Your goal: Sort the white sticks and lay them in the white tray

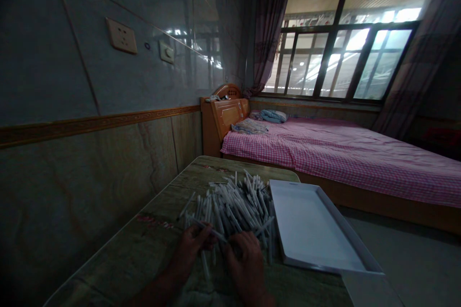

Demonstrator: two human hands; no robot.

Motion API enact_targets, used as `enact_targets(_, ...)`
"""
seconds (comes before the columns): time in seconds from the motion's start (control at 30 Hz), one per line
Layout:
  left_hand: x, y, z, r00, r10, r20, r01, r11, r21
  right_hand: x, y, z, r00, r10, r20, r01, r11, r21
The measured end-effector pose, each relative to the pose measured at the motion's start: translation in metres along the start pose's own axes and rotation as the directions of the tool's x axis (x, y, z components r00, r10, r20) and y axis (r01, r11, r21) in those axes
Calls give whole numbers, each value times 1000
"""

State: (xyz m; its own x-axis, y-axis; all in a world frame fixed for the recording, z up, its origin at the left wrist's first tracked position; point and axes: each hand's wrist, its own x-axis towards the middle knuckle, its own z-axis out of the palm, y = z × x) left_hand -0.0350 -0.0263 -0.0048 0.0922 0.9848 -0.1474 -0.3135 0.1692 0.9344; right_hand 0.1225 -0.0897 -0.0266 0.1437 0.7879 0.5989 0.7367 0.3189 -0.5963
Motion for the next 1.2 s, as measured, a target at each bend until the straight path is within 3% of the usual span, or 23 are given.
enact_targets(0.23,12,-1,-10,988,95,-120,-91,995,40,0,10,-1,1000,-1,-22,-3,982,-187)
enact_targets(0.47,8,-1,-7,991,110,-73,-102,989,105,-1,11,-1,998,-29,-56,19,984,-175)
enact_targets(0.7,0,-1,3,992,118,35,-122,983,135,-1,0,-1,989,-128,80,141,972,-186)
enact_targets(0.83,10,6,-8,981,171,-93,-159,979,128,0,2,-3,994,-108,33,112,967,-230)
enact_targets(1.0,26,13,-34,915,335,-223,-275,925,262,0,11,-6,995,-87,-48,70,956,-284)
enact_targets(1.1,28,10,-37,911,389,-138,-307,861,405,-1,15,-4,995,-74,-62,51,946,-321)
enact_targets(1.2,22,1,-30,932,362,15,-292,726,623,-3,17,-2,996,-50,-67,22,930,-367)
